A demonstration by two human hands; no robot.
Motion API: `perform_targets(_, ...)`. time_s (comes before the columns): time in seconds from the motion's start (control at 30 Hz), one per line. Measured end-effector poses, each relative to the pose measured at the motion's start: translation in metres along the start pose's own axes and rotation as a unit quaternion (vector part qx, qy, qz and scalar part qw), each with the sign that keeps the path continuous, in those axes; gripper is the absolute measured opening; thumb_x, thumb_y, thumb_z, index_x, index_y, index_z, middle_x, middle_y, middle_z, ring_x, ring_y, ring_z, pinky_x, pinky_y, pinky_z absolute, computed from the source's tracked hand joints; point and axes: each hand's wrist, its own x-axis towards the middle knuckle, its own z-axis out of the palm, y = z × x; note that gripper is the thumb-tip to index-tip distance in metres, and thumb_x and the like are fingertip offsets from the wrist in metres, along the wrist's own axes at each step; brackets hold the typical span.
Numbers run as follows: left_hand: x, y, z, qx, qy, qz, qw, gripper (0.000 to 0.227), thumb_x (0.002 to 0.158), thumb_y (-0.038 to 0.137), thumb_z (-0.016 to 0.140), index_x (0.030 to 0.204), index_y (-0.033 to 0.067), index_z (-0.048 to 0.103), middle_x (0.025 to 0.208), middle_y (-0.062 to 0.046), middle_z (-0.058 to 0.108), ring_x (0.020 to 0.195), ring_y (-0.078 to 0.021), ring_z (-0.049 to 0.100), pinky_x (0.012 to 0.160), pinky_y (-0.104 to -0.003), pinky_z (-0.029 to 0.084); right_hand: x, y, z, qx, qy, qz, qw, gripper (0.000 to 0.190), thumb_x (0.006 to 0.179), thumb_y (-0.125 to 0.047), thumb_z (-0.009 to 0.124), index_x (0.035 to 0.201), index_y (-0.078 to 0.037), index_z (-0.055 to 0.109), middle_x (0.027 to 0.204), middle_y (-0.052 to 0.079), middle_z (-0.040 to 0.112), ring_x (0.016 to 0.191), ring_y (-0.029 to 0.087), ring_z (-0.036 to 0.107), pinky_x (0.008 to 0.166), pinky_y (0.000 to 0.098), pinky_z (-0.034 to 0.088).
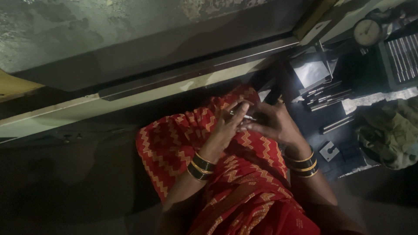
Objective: The person uses a metal rod to clean the cavities of a metal mold, then wipes the rod with a cloth. The person repeats this process for multiple cavities.
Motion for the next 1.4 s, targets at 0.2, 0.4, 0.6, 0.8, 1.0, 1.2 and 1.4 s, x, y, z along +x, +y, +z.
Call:
perform_targets(0.2,0.006,-0.009,-0.005,-0.052,-0.043,0.017,0.998,0.063,0.093,0.057,0.067,0.132,0.0079,0.062,0.095,-0.006,0.071,0.08,-0.014,0.069,0.067,-0.025,0.058,0.002,0.009,0.004,-0.086,0.003,0.058,0.995,0.027,0.085,-0.021,0.08,0.103,-0.002,0.071,0.085,0.011,0.08,0.068,0.02,0.079,0.063,0.0311,0.058)
perform_targets(0.4,0.006,-0.012,-0.016,-0.162,0.003,-0.106,0.981,0.074,0.09,0.069,0.042,0.139,0.0141,0.054,0.093,-0.001,0.074,0.078,-0.0092,0.073,0.06,-0.02,0.06,-0.008,0.013,0.008,0.107,0.033,0.073,0.991,0.029,0.084,-0.016,0.082,0.105,-0.001,0.069,0.099,0.011,0.077,0.089,0.019,0.077,0.079,0.0314,0.065)
perform_targets(0.6,0.011,-0.022,-0.008,-0.096,0.092,-0.092,0.987,0.088,0.082,0.073,0.067,0.132,0.0019,0.058,0.099,-0.007,0.058,0.08,-0.0176,0.063,0.051,-0.023,0.051,-0.007,0.018,0.017,-0.033,0.012,0.043,0.998,0.034,0.082,-0.023,0.084,0.106,-0.004,0.071,0.091,0.011,0.075,0.081,0.019,0.072,0.072,0.0326,0.058)
perform_targets(0.8,0.026,-0.054,-0.018,0.001,0.153,-0.171,0.973,0.077,0.09,0.066,0.066,0.125,-0.0027,0.061,0.099,-0.015,0.065,0.081,-0.0261,0.067,0.061,-0.034,0.056,-0.008,0.032,0.025,-0.056,-0.112,0.087,0.988,0.03,0.086,-0.03,0.08,0.106,-0.008,0.076,0.087,0.009,0.077,0.072,0.017,0.071,0.064,0.0325,0.057)
perform_targets(1.0,0.023,-0.103,-0.029,0.531,0.087,0.348,0.768,0.097,0.081,0.021,0.075,0.163,0.0129,0.025,0.142,-0.018,0.06,0.11,-0.0361,0.062,0.103,-0.055,0.047,-0.017,0.051,0.041,-0.041,-0.078,0.08,0.993,0.034,0.085,-0.034,0.08,0.101,-0.004,0.074,0.078,0.008,0.076,0.063,0.017,0.071,0.06,0.0326,0.054)
perform_targets(1.2,0.042,-0.11,-0.029,0.456,0.011,0.197,0.868,0.07,0.1,0.023,0.067,0.162,0.0235,0.037,0.11,-0.012,0.065,0.092,-0.0266,0.066,0.085,-0.042,0.055,-0.023,0.054,0.041,-0.116,-0.04,0.035,0.992,0.035,0.077,-0.031,0.086,0.098,-0.004,0.076,0.079,0.012,0.077,0.066,0.022,0.071,0.058,0.0338,0.054)
perform_targets(1.4,0.03,-0.102,-0.021,0.469,0.077,0.259,0.841,0.071,0.091,0.018,0.072,0.155,0.0097,0.043,0.109,-0.017,0.062,0.098,-0.028,0.06,0.093,-0.049,0.048,-0.017,0.041,0.039,-0.012,-0.078,0.108,0.991,0.035,0.084,-0.026,0.078,0.112,-0.007,0.073,0.078,0.01,0.08,0.064,0.014,0.077,0.058,0.0306,0.056)
